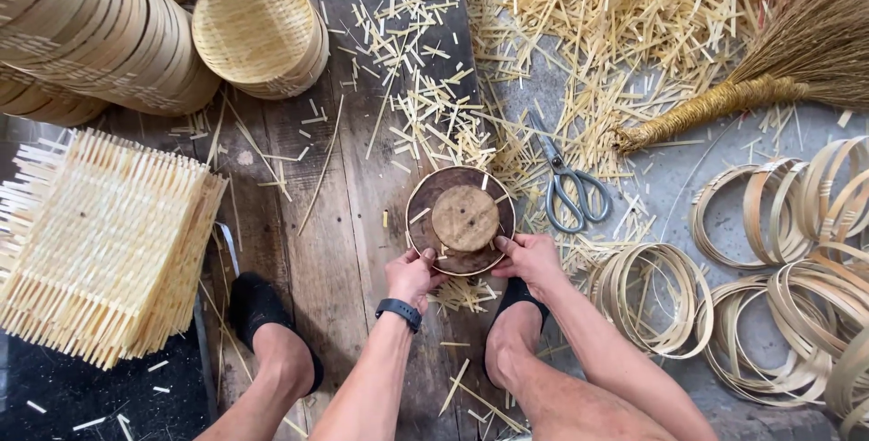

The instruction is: The person is weaving bamboo strips and trimming them using a wooden mold and scissors to create basket bases.

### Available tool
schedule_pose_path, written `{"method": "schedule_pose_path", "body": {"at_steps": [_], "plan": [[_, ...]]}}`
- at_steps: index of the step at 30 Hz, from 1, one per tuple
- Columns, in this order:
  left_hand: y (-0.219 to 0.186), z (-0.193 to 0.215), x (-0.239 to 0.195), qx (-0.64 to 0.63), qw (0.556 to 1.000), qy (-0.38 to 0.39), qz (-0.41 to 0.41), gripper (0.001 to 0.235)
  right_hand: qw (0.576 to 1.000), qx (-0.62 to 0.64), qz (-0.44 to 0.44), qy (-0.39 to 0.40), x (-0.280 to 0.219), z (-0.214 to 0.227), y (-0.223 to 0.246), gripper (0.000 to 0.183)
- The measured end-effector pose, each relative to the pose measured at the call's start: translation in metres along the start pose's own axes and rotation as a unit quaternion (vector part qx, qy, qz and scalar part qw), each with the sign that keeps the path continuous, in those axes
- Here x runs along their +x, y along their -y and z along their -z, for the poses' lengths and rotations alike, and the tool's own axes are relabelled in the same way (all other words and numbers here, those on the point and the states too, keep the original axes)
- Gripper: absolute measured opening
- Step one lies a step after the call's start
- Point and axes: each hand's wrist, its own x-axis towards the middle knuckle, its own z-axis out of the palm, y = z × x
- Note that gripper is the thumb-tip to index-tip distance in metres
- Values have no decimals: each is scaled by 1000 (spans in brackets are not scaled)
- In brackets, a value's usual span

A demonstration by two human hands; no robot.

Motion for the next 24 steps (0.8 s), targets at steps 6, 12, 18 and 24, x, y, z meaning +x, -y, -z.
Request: {"method": "schedule_pose_path", "body": {"at_steps": [6, 12, 18, 24], "plan": [[-20, 3, -11, 61, 997, -11, -43, 20, 996, 60, -23, 59, -17, -14, -8, 24], [-17, 4, -7, 80, 996, -23, -45, 22, 997, 72, -20, 33, -11, -13, -17, 26], [-104, -1, -82, 324, 916, -5, -235, 32, 997, -62, 53, -6, -35, -13, 37, 62], [-122, -12, -100, 351, 827, 135, -417, 43, 961, -204, 187, 2, -65, -49, 86, 104]]}}
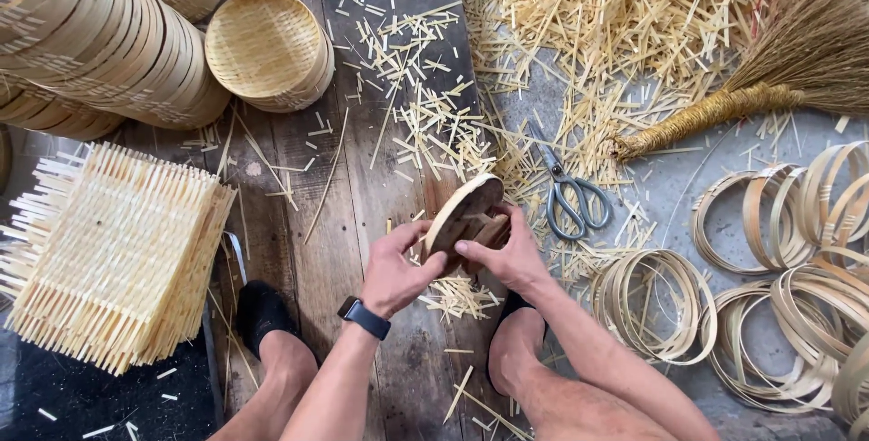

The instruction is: The person is weaving bamboo strips and trimming them using a wooden mold and scissors to create basket bases.

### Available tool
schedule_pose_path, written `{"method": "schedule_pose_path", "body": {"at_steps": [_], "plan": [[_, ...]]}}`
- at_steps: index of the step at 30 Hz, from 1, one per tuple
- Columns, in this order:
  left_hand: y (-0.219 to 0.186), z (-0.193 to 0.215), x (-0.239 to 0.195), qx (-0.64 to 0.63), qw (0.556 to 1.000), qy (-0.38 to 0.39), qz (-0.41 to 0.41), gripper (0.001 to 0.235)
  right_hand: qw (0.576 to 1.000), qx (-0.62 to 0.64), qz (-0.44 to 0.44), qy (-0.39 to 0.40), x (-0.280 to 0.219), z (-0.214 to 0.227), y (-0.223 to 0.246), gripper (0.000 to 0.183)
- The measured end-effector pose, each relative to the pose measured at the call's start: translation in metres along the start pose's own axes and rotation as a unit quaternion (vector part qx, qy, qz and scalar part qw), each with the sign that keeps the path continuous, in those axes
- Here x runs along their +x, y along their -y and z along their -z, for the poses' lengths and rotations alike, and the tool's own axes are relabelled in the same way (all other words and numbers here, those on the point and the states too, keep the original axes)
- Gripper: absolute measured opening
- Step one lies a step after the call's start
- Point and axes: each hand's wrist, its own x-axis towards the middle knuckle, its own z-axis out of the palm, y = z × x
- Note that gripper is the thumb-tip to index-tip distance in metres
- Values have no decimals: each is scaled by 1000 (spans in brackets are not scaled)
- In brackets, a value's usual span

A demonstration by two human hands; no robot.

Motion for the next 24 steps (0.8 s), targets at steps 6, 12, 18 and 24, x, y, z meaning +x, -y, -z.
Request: {"method": "schedule_pose_path", "body": {"at_steps": [6, 12, 18, 24], "plan": [[-28, -30, 22, 4, 994, -42, 102, 49, 990, -104, 66, -73, -14, -30, -8, 95], [-12, -28, 25, 53, 995, -77, 41, 43, 982, -125, 105, -93, -13, -33, -3, 86], [6, -26, 30, 28, 994, -90, 52, 49, 998, -25, 41, -32, -16, -16, 19, 82], [84, 19, 42, 37, 949, -146, 278, 67, 950, 303, 75, 23, -17, 25, -29, 73]]}}
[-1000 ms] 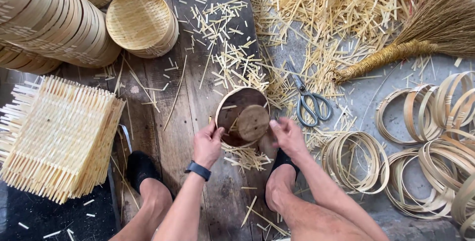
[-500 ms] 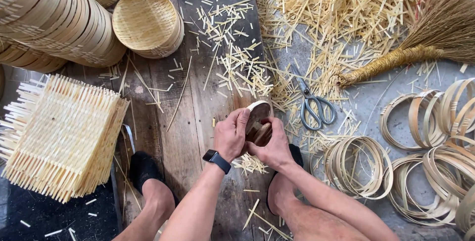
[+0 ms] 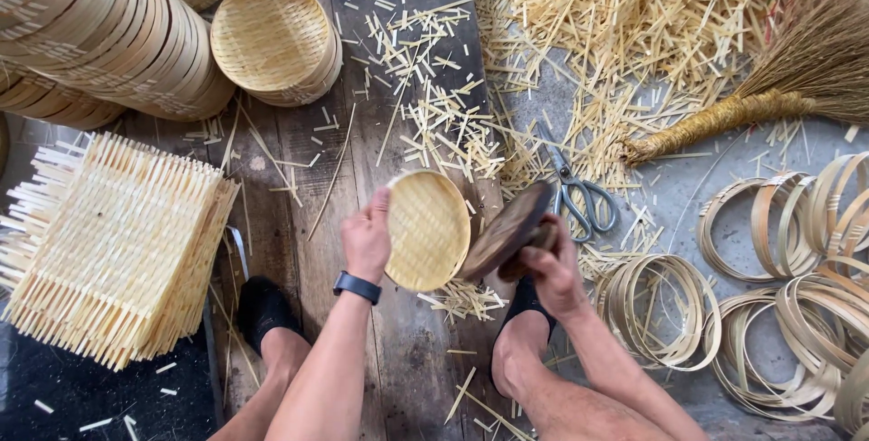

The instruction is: The person is weaving bamboo strips and trimming them using a wooden mold and scissors to create basket bases.

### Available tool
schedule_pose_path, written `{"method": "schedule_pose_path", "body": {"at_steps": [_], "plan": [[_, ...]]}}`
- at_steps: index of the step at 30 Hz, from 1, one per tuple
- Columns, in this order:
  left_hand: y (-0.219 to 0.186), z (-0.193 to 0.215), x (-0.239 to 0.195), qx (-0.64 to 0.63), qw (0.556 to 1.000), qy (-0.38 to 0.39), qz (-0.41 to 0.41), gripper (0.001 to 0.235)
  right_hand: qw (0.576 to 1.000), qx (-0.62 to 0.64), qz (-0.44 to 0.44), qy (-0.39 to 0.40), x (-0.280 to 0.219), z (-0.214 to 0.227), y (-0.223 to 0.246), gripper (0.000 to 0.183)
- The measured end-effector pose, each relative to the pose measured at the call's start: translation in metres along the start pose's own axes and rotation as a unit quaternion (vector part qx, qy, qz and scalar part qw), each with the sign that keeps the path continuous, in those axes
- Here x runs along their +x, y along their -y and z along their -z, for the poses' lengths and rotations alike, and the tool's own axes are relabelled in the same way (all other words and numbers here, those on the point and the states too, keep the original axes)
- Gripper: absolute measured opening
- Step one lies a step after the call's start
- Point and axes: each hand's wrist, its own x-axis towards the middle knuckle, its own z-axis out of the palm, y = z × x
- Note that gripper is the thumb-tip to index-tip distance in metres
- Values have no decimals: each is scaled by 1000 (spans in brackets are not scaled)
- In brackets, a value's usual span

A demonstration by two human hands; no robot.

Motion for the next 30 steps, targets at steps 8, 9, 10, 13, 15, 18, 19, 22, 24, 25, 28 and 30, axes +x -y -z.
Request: {"method": "schedule_pose_path", "body": {"at_steps": [8, 9, 10, 13, 15, 18, 19, 22, 24, 25, 28, 30], "plan": [[75, -25, 16, -467, 874, -35, 126, 48, 991, 111, 21, -74, 0, 25, -10, 57], [85, -29, 12, -490, 859, -22, 143, 44, 988, 131, 28, -83, 0, 31, -19, 56], [92, -29, 9, -488, 859, -27, 149, 44, 988, 132, 19, -82, -1, 35, -24, 56], [103, -24, 0, -464, 869, 28, 171, 34, 988, 115, 11, -104, -6, 43, -32, 54], [95, -16, -3, -282, 951, 5, 127, 31, 989, 96, -1, -115, -7, 42, -30, 51], [45, 27, -25, 69, 984, -79, -144, 43, 990, 94, -5, -110, -11, 39, -24, 49], [40, 33, -22, 71, 984, -79, -142, 43, 989, 94, -7, -109, -12, 39, -24, 49], [34, 47, -8, 359, 828, -61, -426, 46, 990, 94, -7, -103, -15, 38, -24, 48], [44, 50, 9, 427, 712, 35, -556, 38, 991, 88, -11, -104, -15, 38, -23, 50], [41, 51, 14, 428, 712, 31, -555, 38, 991, 88, -10, -101, -17, 40, -22, 50], [24, 60, 29, 396, 646, 136, -639, 37, 992, 78, -14, -96, -18, 39, -20, 52], [0, 64, 41, 361, 596, 134, -705, 31, 992, 65, -9, -106, -20, 39, -17, 51]]}}
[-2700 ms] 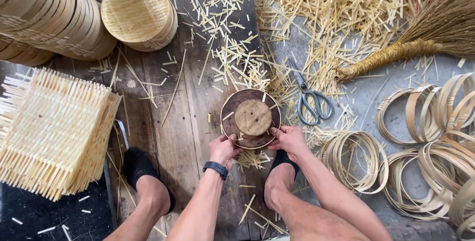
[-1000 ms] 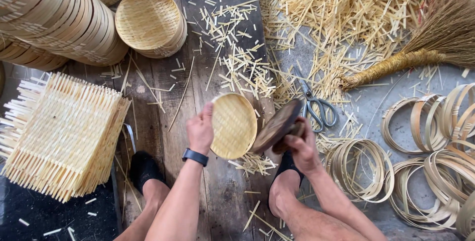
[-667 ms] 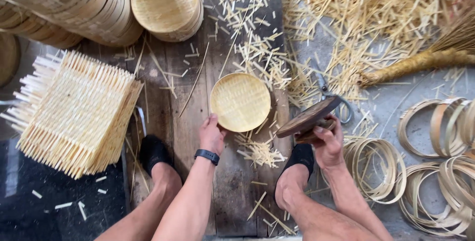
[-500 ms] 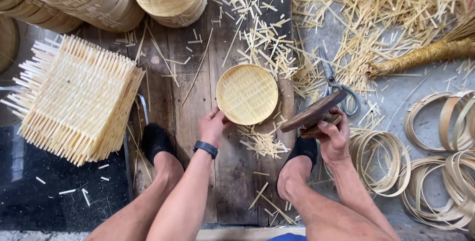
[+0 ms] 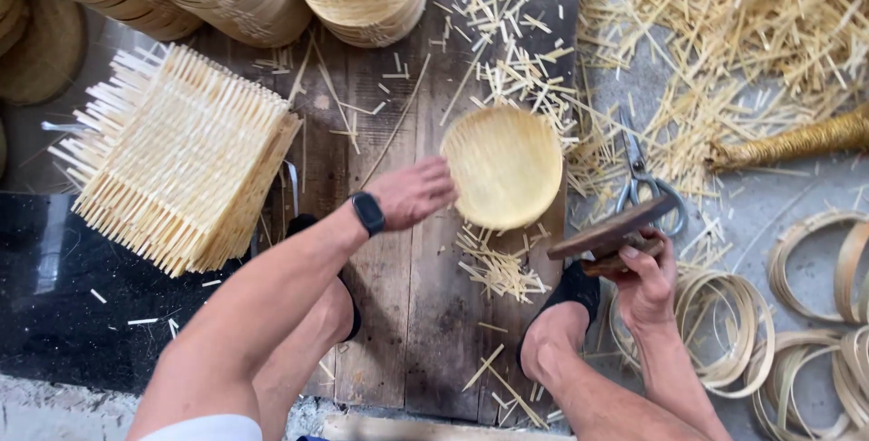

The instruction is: The person is weaving bamboo strips and trimming them using a wooden mold and scissors to create basket bases.

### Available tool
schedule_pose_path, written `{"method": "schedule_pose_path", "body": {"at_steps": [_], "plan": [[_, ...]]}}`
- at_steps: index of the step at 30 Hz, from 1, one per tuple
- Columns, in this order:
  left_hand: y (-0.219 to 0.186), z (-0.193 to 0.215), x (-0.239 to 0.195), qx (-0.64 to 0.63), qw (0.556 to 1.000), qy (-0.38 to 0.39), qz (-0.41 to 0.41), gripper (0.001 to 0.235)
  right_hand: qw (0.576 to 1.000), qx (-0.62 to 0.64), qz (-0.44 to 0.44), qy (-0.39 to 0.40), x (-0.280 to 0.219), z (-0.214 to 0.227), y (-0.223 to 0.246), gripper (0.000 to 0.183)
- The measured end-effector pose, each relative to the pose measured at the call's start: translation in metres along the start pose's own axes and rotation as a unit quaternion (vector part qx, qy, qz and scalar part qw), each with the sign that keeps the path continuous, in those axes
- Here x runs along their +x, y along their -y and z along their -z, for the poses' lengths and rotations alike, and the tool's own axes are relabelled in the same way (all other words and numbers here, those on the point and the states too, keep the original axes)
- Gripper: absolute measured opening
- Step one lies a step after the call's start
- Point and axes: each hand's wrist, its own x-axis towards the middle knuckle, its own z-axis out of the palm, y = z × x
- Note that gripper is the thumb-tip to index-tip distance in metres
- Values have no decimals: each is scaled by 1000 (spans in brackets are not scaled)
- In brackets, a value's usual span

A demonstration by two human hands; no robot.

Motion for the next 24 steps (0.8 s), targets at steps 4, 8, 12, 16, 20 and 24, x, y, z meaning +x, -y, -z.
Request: {"method": "schedule_pose_path", "body": {"at_steps": [4, 8, 12, 16, 20, 24], "plan": [[75, 49, 28, 36, 986, -113, 116, 16, 1000, 0, 7, 9, -2, 4, 4, 49], [148, 55, 27, 162, 938, -127, 280, 28, 1000, 4, 9, -17, 0, 21, -4, 49], [177, 47, 28, 144, 913, -152, 349, 31, 999, -7, -3, -48, 2, 31, -6, 49], [190, 28, 22, 129, 908, -141, 372, 32, 998, -13, -17, -52, 5, 36, -4, 48], [191, 25, 19, 110, 904, -145, 387, 35, 999, -14, -3, -52, 7, 41, -7, 47], [189, 27, 23, 96, 896, -133, 413, 30, 998, -11, -12, -55, 6, 33, -3, 46]]}}
